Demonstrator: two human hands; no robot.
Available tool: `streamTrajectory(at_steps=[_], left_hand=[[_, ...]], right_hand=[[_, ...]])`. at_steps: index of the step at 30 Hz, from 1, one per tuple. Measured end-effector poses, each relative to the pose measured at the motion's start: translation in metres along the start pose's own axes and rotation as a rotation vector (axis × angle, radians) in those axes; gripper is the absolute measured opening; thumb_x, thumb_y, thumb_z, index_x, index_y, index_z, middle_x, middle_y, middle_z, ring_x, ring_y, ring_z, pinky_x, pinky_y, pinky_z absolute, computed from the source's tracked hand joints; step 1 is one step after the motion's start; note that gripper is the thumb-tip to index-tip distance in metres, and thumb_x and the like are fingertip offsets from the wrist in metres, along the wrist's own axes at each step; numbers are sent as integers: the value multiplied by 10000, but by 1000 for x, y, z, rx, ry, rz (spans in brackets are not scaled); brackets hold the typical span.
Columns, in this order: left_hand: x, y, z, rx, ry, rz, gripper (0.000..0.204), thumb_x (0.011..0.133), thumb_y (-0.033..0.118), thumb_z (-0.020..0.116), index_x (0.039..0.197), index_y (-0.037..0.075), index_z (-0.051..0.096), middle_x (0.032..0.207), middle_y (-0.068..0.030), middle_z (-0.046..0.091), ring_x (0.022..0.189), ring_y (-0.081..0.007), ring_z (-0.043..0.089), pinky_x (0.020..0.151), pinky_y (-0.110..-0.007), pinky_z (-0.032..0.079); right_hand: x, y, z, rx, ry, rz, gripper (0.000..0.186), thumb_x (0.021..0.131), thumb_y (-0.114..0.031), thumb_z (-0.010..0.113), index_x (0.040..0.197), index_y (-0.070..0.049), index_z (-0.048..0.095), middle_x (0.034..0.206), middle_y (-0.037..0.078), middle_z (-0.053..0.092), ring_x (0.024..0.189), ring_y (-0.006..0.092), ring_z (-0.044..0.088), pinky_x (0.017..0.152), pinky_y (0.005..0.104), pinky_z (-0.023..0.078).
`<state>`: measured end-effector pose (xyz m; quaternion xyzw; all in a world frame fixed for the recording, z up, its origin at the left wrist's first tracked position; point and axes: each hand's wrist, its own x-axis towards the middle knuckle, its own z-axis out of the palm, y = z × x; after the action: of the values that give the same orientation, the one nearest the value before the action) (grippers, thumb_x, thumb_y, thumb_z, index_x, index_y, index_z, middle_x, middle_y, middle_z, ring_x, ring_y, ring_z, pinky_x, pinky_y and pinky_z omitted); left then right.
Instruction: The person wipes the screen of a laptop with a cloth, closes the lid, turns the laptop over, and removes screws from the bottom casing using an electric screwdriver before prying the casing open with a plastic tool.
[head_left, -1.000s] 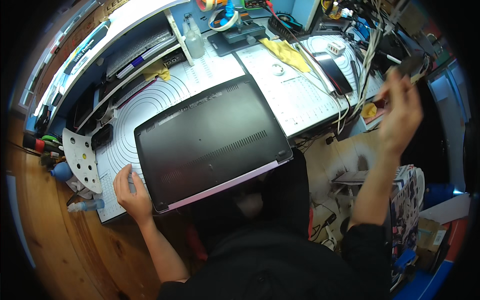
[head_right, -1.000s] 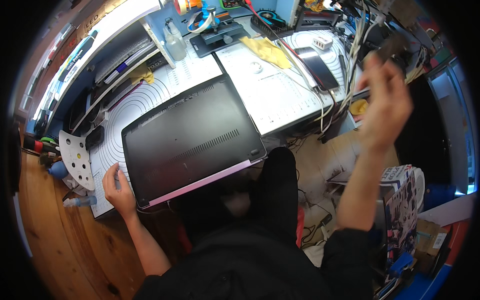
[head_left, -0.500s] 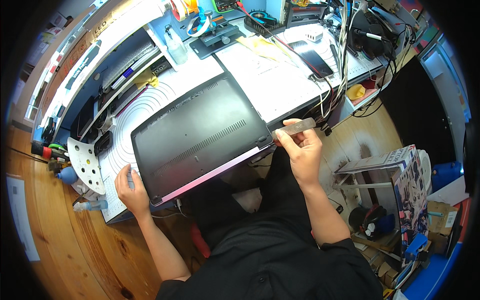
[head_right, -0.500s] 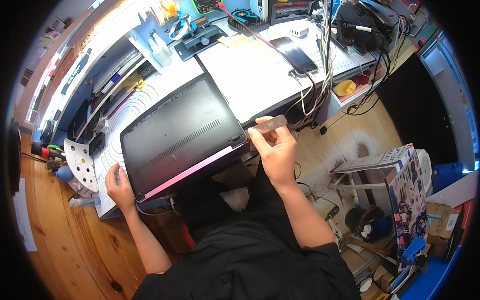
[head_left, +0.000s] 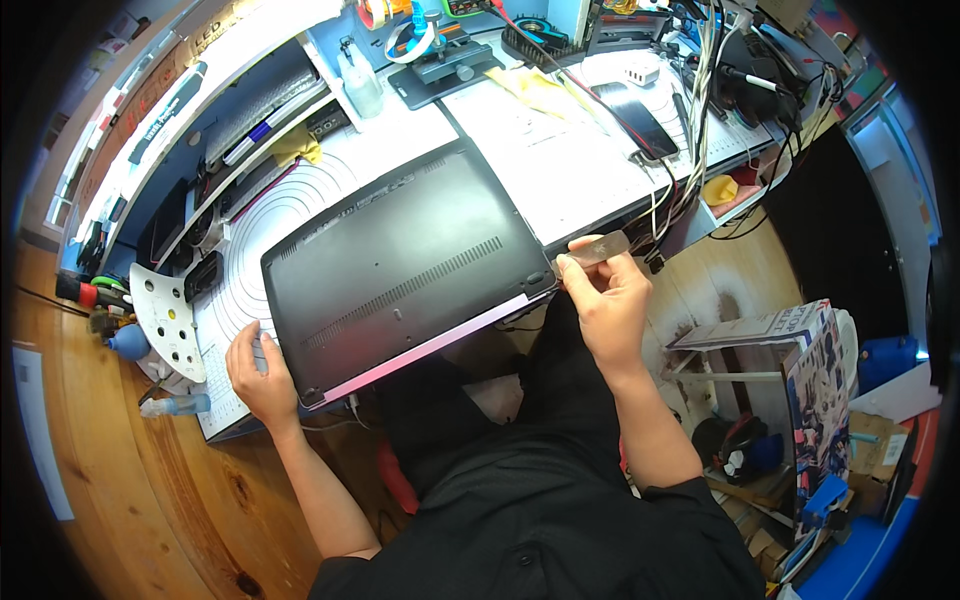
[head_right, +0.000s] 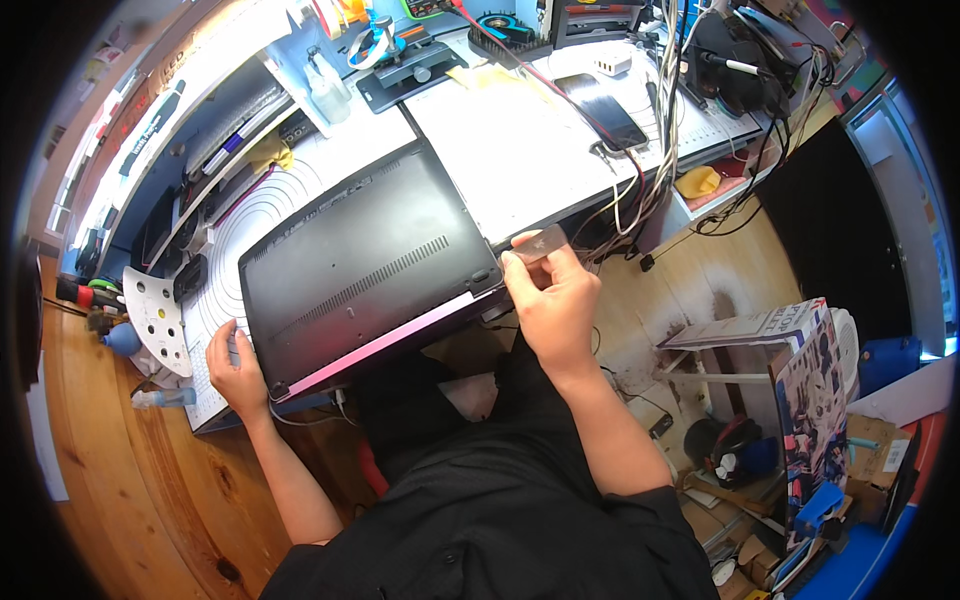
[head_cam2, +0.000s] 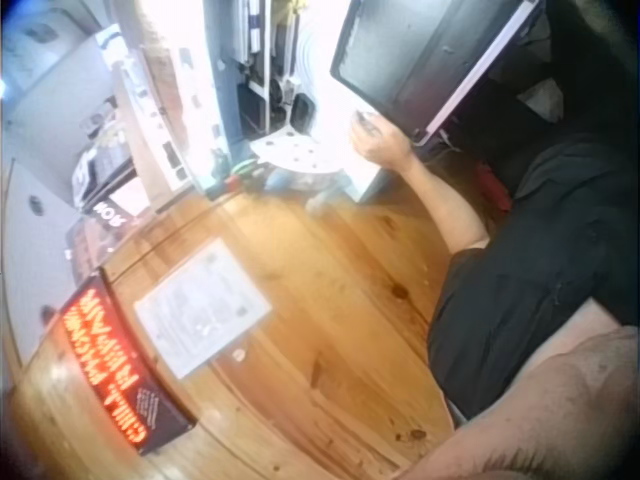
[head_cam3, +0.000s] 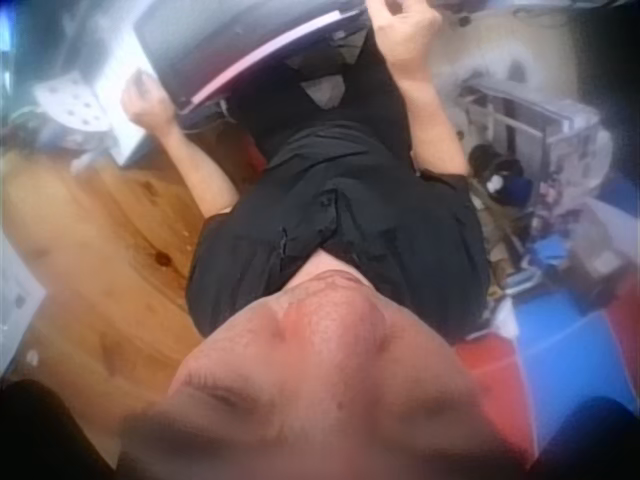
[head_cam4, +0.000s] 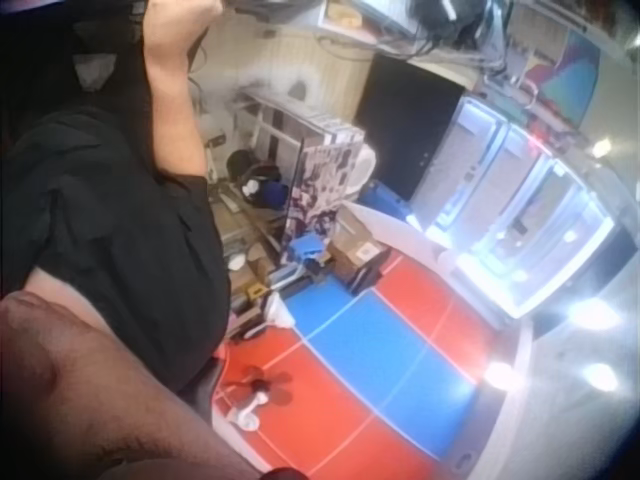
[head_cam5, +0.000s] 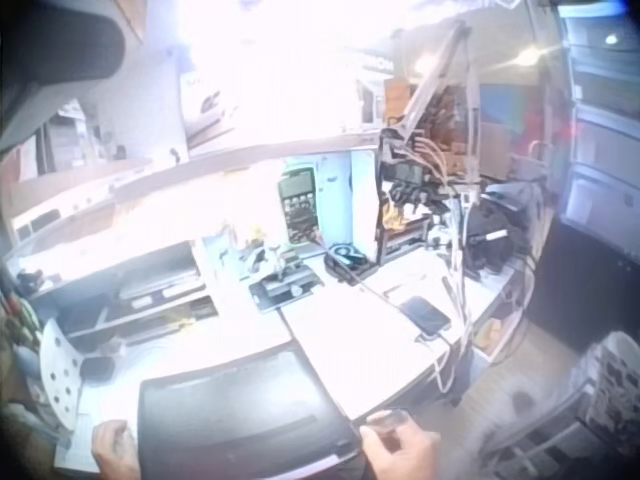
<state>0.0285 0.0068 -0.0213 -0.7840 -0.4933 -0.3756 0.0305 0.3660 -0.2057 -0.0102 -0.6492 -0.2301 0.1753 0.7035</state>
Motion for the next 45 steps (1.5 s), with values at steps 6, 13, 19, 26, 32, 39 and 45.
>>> streamTrajectory(at_steps=[6,13,19,26,32,39,45], left_hand=[[0,-2,1,-4,7,13,195,933,77,629,1090,-6,711,1077,-148,712,1025,-303,652,932,-393,497],[4,1,-4,-24,9,15,192,940,64,617,1094,-1,713,1079,-134,715,1045,-278,654,944,-379,495],[30,90,-27,-443,-116,152,253,901,-4,643,1145,-2,708,1132,-137,705,1118,-255,640,1020,-367,460],[61,206,27,-620,-633,887,375,817,128,755,1175,44,679,1172,-123,668,1198,-326,578,1067,-437,441],[85,242,72,-525,-934,1139,470,760,238,814,1168,62,660,1188,-103,637,1192,-312,557,1060,-414,433],[95,258,80,-462,-1031,1263,412,727,260,828,1061,68,680,1086,-84,641,1100,-293,579,990,-396,464],[90,260,86,-505,-1009,1259,352,716,262,805,982,81,663,1039,-67,640,1065,-281,578,951,-388,465]], right_hand=[[-1,-8,6,-491,15,-455,111,864,36,696,968,-1,682,741,74,695,639,138,683,620,288,523],[14,4,-17,175,-96,162,148,892,-9,706,1031,21,666,854,87,725,723,105,676,658,246,513],[11,5,-20,255,-138,239,156,883,-54,711,1019,5,665,804,66,699,649,100,634,591,224,442],[20,5,-26,348,-212,389,135,873,-63,695,987,-2,659,725,76,676,541,119,596,490,225,412],[23,29,-29,605,-210,547,155,886,-59,671,1024,3,638,733,97,673,549,153,607,511,252,453],[23,40,-32,846,-236,743,123,911,-36,631,1028,-1,627,745,104,676,559,162,601,510,263,444],[21,44,-31,954,-287,767,96,922,-44,623,1008,-6,640,739,92,678,558,154,598,506,273,441]])
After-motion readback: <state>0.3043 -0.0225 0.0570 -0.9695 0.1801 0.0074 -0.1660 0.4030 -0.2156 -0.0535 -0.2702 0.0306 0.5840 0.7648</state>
